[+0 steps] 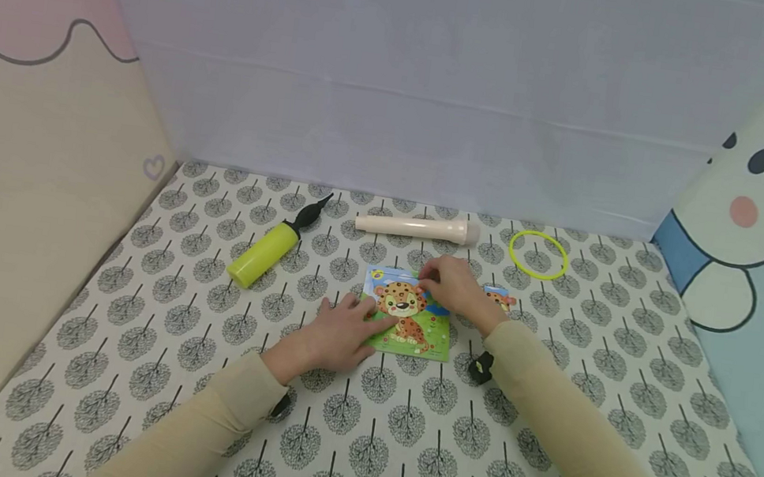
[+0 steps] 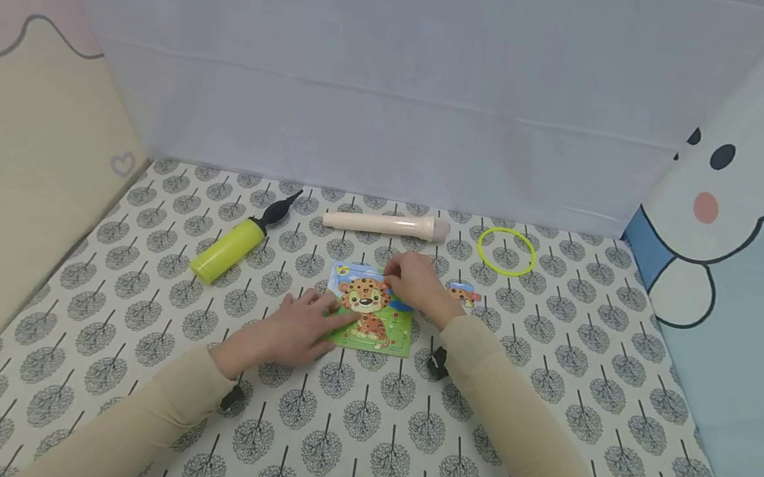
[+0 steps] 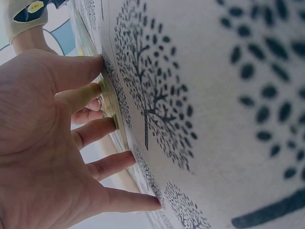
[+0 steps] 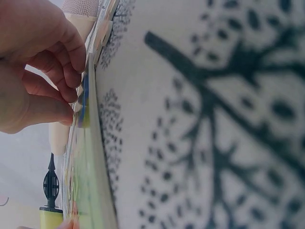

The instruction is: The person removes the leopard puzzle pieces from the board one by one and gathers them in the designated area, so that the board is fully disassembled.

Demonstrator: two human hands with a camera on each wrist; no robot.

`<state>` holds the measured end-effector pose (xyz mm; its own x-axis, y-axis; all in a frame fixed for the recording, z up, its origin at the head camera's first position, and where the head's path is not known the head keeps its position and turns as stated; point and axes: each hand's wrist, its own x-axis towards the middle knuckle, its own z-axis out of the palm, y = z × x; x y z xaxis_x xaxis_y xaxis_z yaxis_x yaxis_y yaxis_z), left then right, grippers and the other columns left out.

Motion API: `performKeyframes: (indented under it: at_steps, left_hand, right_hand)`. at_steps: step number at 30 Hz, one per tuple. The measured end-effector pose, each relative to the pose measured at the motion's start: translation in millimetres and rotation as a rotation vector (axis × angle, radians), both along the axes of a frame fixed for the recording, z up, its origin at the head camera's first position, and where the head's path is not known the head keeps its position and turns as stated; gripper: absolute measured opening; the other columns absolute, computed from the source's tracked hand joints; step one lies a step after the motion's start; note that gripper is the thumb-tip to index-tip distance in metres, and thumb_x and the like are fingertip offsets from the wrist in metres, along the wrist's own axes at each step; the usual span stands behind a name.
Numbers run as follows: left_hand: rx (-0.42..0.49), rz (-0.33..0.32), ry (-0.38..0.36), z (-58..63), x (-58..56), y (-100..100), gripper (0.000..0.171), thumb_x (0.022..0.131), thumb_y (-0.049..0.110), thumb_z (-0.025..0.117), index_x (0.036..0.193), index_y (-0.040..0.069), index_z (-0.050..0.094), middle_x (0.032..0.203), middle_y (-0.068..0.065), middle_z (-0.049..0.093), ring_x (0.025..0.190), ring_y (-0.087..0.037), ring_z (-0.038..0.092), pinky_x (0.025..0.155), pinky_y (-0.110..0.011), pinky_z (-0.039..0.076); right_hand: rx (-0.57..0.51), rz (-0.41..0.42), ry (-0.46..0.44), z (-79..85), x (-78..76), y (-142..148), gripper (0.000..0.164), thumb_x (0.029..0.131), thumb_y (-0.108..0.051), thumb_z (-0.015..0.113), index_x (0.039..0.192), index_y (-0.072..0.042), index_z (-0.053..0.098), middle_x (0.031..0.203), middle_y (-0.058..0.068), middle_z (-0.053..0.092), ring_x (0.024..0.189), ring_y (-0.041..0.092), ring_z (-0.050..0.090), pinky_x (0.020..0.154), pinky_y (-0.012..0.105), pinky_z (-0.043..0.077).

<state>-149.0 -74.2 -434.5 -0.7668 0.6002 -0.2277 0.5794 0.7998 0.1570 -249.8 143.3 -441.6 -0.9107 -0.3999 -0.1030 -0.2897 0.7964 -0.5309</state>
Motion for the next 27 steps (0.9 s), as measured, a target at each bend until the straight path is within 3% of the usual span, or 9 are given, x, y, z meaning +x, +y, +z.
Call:
performKeyframes:
  at_steps: [13,17,23,27]
  left_hand:
    - [-0.014,0.004,-0.003,-0.3,-2.1,0.2,0.06,0.095,0.04,0.055,0.15,0.034,0.032,0.128,-0.003,0.042,0.118,-0.029,0.036,0.09,-0.068,0.036]
    - [-0.016,0.003,-0.005,-0.9,-1.9,0.4,0.06,0.095,0.04,0.055,0.15,0.034,0.032,0.128,-0.003,0.042,0.118,-0.029,0.036,0.09,-0.068,0.036]
    - [-0.017,-0.002,0.003,-1.3,-1.4,1.1,0.06,0.095,0.04,0.056,0.149,0.034,0.032,0.128,-0.003,0.042,0.117,-0.029,0.036,0.09,-0.067,0.037]
    - [-0.023,-0.002,0.003,-1.2,-2.0,1.1,0.06,0.095,0.04,0.055,0.15,0.034,0.032,0.127,-0.003,0.042,0.116,-0.028,0.036,0.089,-0.066,0.038]
  right_hand:
    - [0.004,0.068,0.027,1.2,-1.9,3.6,0.013,0.091,-0.018,0.068,0.099,-0.011,0.074,0.091,-0.001,0.067,0.081,0.014,0.06,0.075,0.033,0.05]
    - [0.023,0.117,0.063,0.0,-2.8,3.3,0.012,0.09,-0.019,0.068,0.096,-0.011,0.073,0.091,0.0,0.064,0.085,0.016,0.058,0.081,0.035,0.048]
    - [0.02,0.132,0.075,-0.9,-3.2,4.2,0.009,0.091,-0.02,0.067,0.085,-0.014,0.069,0.086,-0.001,0.06,0.082,0.016,0.055,0.078,0.035,0.047]
    - [-0.011,0.157,0.09,-0.1,-2.9,7.0,0.008,0.09,-0.019,0.068,0.09,-0.011,0.072,0.088,0.0,0.063,0.086,0.018,0.055,0.081,0.038,0.047]
